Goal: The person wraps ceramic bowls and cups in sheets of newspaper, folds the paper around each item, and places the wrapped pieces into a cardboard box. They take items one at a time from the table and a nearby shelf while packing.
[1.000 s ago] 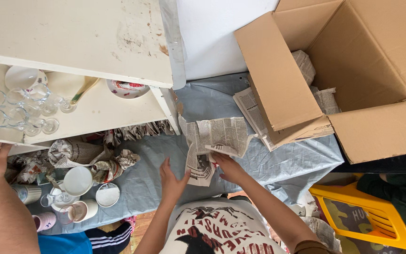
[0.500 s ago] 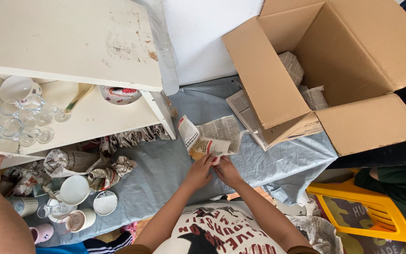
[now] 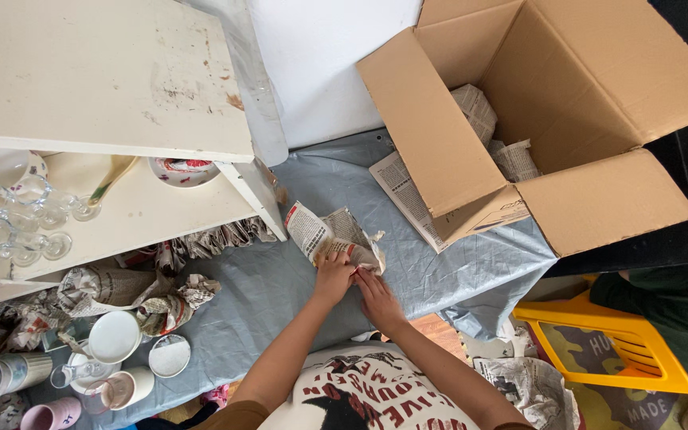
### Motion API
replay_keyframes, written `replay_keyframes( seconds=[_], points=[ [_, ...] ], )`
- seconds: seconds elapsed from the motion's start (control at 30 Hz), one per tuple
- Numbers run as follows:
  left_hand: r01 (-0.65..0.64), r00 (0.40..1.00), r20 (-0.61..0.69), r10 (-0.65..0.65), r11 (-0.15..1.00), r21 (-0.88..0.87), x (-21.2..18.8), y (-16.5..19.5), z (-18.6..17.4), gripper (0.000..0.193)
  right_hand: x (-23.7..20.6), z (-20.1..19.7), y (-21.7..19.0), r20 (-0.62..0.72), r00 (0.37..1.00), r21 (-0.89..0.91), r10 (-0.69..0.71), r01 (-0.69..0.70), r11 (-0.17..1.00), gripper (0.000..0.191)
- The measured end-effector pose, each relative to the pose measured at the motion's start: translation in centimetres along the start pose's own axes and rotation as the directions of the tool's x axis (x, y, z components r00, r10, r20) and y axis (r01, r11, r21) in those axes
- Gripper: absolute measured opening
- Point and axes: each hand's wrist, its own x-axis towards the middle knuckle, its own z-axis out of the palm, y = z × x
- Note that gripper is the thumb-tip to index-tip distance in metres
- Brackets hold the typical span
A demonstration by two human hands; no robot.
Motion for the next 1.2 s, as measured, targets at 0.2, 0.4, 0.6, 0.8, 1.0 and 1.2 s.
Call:
replay_keyframes(
  seconds=[0.2,0.4,0.6,0.8,1.0,1.2],
  points=[
    [0.477,0.715,-0.277,-0.642,0.737,-0.48,-3.4,1.9,-0.4,0.107,2.2,-0.4,-0.7,0.21,0.974,-0.128,0.081,-0.054,0.99,0.081],
    [0.4,0.529,0.297,-0.795,-0.075,-0.914,-0.8,-2.0,0.3,0.073,4.6,-0.4,-0.8,0.017,0.972,0.173,0.233,-0.233,0.957,0.044],
    [0.462,0.526,0.363,-0.769,-0.1,-0.881,0.7,-1.7,0.0,0.037,3.3,-0.8,0.3,-0.08,0.992,0.265,0.093,-0.069,0.962,0.034],
    [0.351,0.77,-0.115,-0.628,0.566,-0.745,-0.8,0.4,1.5,0.028,3.4,-1.5,0.3,-0.073,0.99,0.244,0.121,-0.1,0.965,0.03],
    [0.299,0.937,0.051,-0.345,0.721,-0.625,-1.7,-0.9,1.4,0.041,4.4,-2.3,1.1,0.1,0.985,0.215,0.14,-0.158,0.964,0.021],
    [0.053,0.998,0.045,-0.035,0.867,-0.495,-2.9,-1.6,0.0,0.068,5.7,-1.8,1.9,0.252,0.93,0.109,0.268,-0.303,0.947,0.031]
  ],
)
